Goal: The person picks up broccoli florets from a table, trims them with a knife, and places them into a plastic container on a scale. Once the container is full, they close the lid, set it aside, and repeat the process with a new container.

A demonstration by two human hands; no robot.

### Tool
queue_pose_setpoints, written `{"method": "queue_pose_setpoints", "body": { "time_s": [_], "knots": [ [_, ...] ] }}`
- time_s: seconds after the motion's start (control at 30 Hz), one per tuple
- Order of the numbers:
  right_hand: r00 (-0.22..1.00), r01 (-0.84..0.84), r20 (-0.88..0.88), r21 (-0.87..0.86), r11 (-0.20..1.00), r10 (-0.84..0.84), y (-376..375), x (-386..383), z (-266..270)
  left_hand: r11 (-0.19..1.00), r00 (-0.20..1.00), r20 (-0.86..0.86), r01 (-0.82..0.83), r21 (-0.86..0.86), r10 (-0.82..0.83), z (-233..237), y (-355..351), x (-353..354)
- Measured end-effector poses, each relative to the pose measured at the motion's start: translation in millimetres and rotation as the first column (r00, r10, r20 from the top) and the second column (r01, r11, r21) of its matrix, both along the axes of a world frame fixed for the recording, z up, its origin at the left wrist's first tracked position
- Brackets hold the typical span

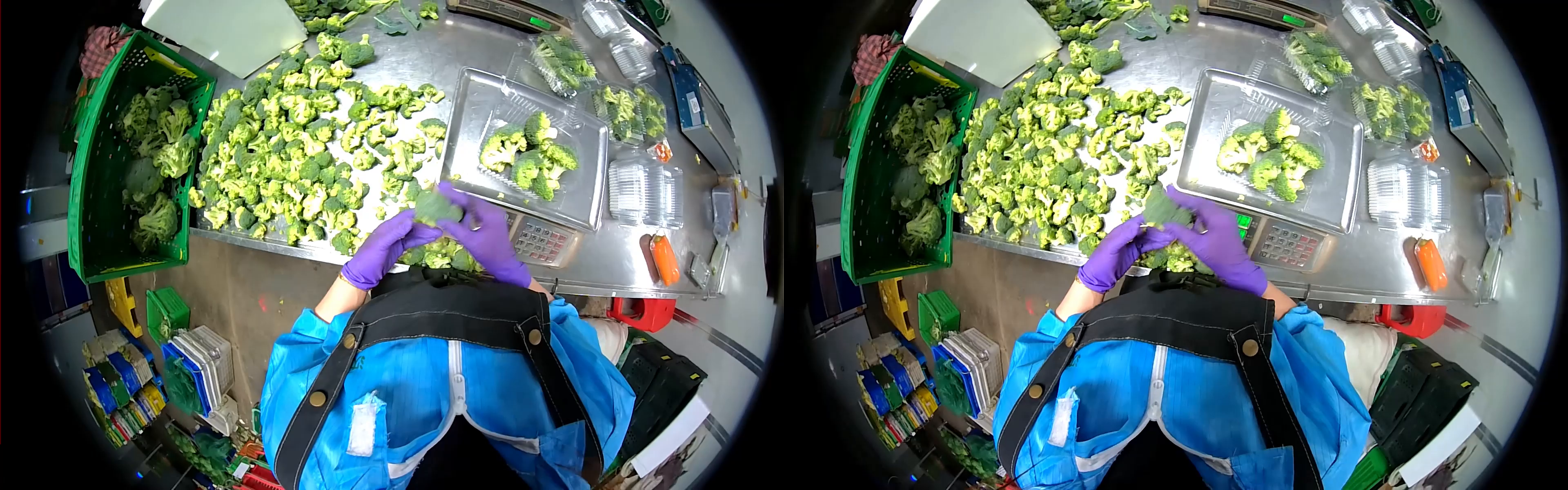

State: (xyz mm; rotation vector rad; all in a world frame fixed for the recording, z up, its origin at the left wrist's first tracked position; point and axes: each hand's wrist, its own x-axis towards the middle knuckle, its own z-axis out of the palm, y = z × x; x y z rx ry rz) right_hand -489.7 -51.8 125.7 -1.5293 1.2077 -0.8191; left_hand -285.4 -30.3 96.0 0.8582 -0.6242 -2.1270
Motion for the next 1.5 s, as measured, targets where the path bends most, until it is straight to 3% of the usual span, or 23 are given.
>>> {"method": "queue_pose_setpoints", "body": {
  "time_s": [0.03,0.07,0.2,0.23,0.3,0.37,0.43,0.53,0.57,0.63,0.77,0.9,0.97,1.03,1.07,1.17,1.23,1.3,1.33,1.37,1.4,1.47,1.5],
  "knots": [
    [0.993,0.114,-0.034,-0.02,0.993,-0.115,-3,-6,-1,1.0,0.999,-0.029,0.025,-0.009,-0.026,-2,0,3],
    [0.963,0.25,0.108,-0.005,0.968,-0.248,-8,-11,-1,0.999,0.999,0.037,0.0,-0.032,0.002,-3,1,4],
    [0.853,0.493,-0.029,-0.282,0.823,-0.521,-32,-43,18,0.999,0.996,0.08,-0.038,0.014,0.037,-9,4,12],
    [0.858,0.487,-0.026,-0.279,0.828,-0.513,-38,-50,19,0.999,0.995,0.085,-0.047,0.014,0.046,-9,5,14],
    [0.753,0.415,-0.399,-0.329,0.848,-0.523,-46,-60,17,0.996,0.954,0.291,-0.059,-0.073,0.078,-8,9,21],
    [0.724,0.398,-0.449,-0.349,0.849,-0.524,-50,-67,10,0.968,0.819,0.517,-0.187,-0.167,0.247,-1,12,31],
    [0.689,0.381,-0.498,-0.369,0.848,-0.527,-51,-67,7,0.9,0.614,0.659,-0.27,-0.342,0.435,-40,21,61],
    [0.747,0.437,-0.273,-0.485,0.757,-0.607,-47,-60,14,0.84,0.191,0.819,-0.149,-0.521,0.541,-44,21,87],
    [0.748,0.436,-0.273,-0.484,0.759,-0.605,-44,-56,17,0.841,0.189,0.82,-0.151,-0.52,0.541,-47,18,89],
    [0.8,0.431,-0.212,-0.448,0.784,-0.561,-38,-51,21,0.717,0.094,0.73,0.136,-0.683,0.677,-53,4,87],
    [0.855,0.367,-0.194,-0.428,0.826,-0.481,-29,-31,26,0.632,0.164,0.702,0.329,-0.701,0.693,-57,-44,47],
    [0.912,0.327,-0.128,-0.347,0.879,-0.39,-17,-18,20,0.482,0.093,0.709,0.67,-0.564,0.699,-61,-93,29],
    [0.929,0.265,-0.171,-0.308,0.914,-0.327,-13,-19,12,0.47,0.155,0.746,0.689,-0.552,0.648,-56,-100,20],
    [0.932,0.257,-0.166,-0.322,0.911,-0.322,-13,-18,4,0.556,0.089,0.834,0.706,-0.438,0.544,-48,-97,9],
    [0.937,0.25,-0.165,-0.299,0.921,-0.308,-13,-17,3,0.508,0.033,0.8,0.757,-0.411,0.599,-57,-96,9],
    [0.947,0.224,-0.165,-0.27,0.936,-0.274,-13,-15,2,0.509,0.072,0.845,0.77,-0.385,0.531,-65,-94,19],
    [0.951,0.212,-0.164,-0.27,0.939,-0.262,-13,-16,1,0.493,0.261,0.754,0.621,-0.609,0.603,-62,-87,30],
    [0.954,0.22,-0.142,-0.267,0.938,-0.264,-14,-16,0,0.726,0.543,0.706,0.234,-0.647,0.454,-50,-74,38],
    [0.954,0.222,-0.138,-0.267,0.938,-0.265,-15,-15,0,0.892,0.649,0.674,-0.017,-0.451,0.353,-31,-65,36],
    [0.96,0.215,-0.128,-0.236,0.948,-0.25,-14,-14,0,0.925,0.772,0.546,-0.14,-0.354,0.325,-29,-60,44],
    [0.965,0.206,-0.118,-0.204,0.957,-0.232,-13,-13,-1,0.93,0.898,0.254,-0.325,-0.171,0.36,-28,-54,47],
    [0.977,0.172,-0.095,-0.155,0.973,-0.188,-12,-8,-1,0.883,0.835,-0.3,-0.402,0.242,0.462,-25,-38,47],
    [0.986,0.141,-0.073,-0.11,0.984,-0.149,-12,-4,-1,0.89,0.798,-0.401,-0.362,0.277,0.45,-27,-32,45]
  ]
}}
